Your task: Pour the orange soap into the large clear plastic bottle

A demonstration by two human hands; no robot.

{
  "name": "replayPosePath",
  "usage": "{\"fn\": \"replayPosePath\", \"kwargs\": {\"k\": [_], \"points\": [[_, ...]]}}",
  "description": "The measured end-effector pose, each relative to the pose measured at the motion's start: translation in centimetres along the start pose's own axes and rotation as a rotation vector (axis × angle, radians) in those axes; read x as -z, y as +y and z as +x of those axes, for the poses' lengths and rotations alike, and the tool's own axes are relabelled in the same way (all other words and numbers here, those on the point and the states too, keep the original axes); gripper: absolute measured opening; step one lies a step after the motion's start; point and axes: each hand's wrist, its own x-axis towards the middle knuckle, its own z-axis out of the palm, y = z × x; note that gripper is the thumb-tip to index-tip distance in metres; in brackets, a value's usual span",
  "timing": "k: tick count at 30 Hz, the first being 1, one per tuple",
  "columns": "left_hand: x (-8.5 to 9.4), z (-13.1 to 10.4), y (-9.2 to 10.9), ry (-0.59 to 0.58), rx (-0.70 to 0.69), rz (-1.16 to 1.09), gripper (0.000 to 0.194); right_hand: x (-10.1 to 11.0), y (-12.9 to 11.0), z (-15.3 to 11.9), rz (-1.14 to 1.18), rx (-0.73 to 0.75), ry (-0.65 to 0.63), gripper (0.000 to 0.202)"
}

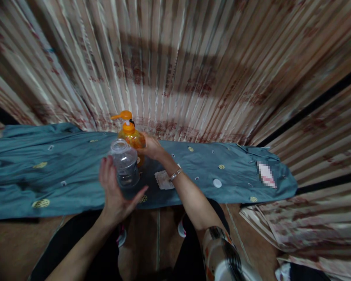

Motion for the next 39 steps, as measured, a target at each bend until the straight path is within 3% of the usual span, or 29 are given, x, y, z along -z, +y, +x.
{"fn": "replayPosePath", "kwargs": {"k": [3,6,14,22,26,31,39], "points": [[-1.7,-1.6,2.1,-0.129,-0.038,-0.071,0.106,-0.3,0.3,0.0,0.038,-0.064,-0.014,0.063],[-3.4,-3.1,2.5,-0.223,-0.032,-0.133,0.095,-0.7,0.8,0.0,0.086,-0.09,0.027,0.051],[-6.5,-5.2,-1.3,-0.322,0.193,-0.208,0.117,-2.2,1.3,-0.4,0.208,-0.096,0.101,0.069],[-7.5,-5.6,-3.1,-0.287,0.306,-0.221,0.116,-2.3,0.0,-1.0,0.099,-0.097,0.134,0.066],[-7.5,-5.4,-3.1,-0.284,0.311,-0.224,0.111,-1.1,-0.6,-2.1,0.059,-0.145,0.205,0.057],[-7.9,-5.1,-2.4,-0.301,0.29,-0.25,0.109,2.2,-0.9,-4.4,0.053,-0.124,0.289,0.057],[-9.6,-3.8,-2.1,-0.272,0.404,-0.306,0.124,5.4,1.1,-9.7,0.077,-0.104,0.41,0.051]]}}
